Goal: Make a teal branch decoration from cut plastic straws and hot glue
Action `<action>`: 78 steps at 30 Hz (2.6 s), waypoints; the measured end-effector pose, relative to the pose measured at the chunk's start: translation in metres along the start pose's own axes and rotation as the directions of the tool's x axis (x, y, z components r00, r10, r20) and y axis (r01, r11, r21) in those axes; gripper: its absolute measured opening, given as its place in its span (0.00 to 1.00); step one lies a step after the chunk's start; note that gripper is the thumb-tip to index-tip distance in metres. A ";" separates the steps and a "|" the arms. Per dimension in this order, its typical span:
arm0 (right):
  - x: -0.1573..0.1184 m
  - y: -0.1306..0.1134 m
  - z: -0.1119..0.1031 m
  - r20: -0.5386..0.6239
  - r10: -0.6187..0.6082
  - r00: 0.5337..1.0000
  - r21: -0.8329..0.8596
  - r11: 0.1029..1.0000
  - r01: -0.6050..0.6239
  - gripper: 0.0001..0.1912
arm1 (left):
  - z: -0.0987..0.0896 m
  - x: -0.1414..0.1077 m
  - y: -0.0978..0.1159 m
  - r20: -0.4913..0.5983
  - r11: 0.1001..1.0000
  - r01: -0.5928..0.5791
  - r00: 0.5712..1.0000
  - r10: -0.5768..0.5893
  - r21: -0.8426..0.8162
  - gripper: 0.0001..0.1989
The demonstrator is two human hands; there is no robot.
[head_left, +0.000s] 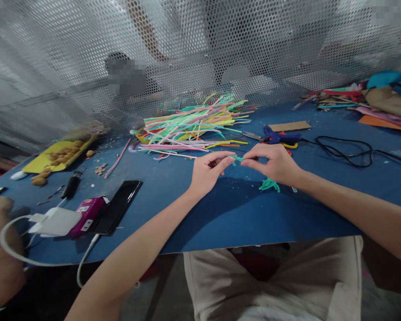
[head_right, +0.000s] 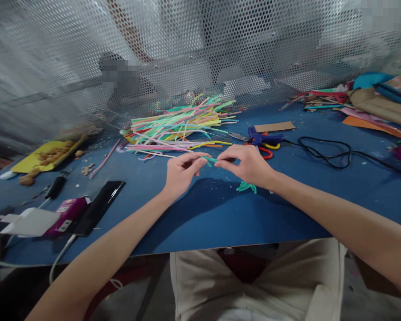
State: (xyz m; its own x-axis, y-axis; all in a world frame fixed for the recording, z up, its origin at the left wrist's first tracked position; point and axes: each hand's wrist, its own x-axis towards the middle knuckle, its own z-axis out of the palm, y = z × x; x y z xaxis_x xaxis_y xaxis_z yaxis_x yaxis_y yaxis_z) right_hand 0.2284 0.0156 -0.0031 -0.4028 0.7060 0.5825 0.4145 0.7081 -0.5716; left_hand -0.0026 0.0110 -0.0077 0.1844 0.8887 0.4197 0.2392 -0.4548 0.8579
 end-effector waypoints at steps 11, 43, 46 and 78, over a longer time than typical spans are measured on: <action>-0.001 -0.002 0.000 0.002 -0.005 1.000 -0.021 1.000 0.005 0.12 | 0.001 0.000 0.004 0.028 0.999 0.020 0.999 -0.019 -0.026 0.15; -0.005 0.001 -0.002 0.274 0.133 0.952 0.455 0.855 -0.251 0.45 | 0.002 0.007 -0.011 0.044 0.949 0.129 0.992 -0.121 -0.288 0.18; -0.007 0.001 0.000 0.398 0.098 0.912 0.549 0.771 -0.323 0.51 | 0.000 0.008 -0.011 -0.003 0.966 0.067 0.998 -0.070 -0.250 0.18; -0.009 0.000 0.004 0.472 0.068 0.879 0.617 0.686 -0.385 0.54 | -0.001 0.004 -0.012 0.023 0.994 -0.018 1.000 0.021 -0.106 0.17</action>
State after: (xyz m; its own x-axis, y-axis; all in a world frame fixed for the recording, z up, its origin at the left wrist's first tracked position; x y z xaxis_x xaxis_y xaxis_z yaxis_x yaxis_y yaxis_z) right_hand 0.2288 0.0093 -0.0103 -0.7110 0.6742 0.1998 -0.0642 0.2206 -0.9732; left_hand -0.0053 0.0206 -0.0161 0.2113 0.8775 0.4305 0.1332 -0.4622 0.8767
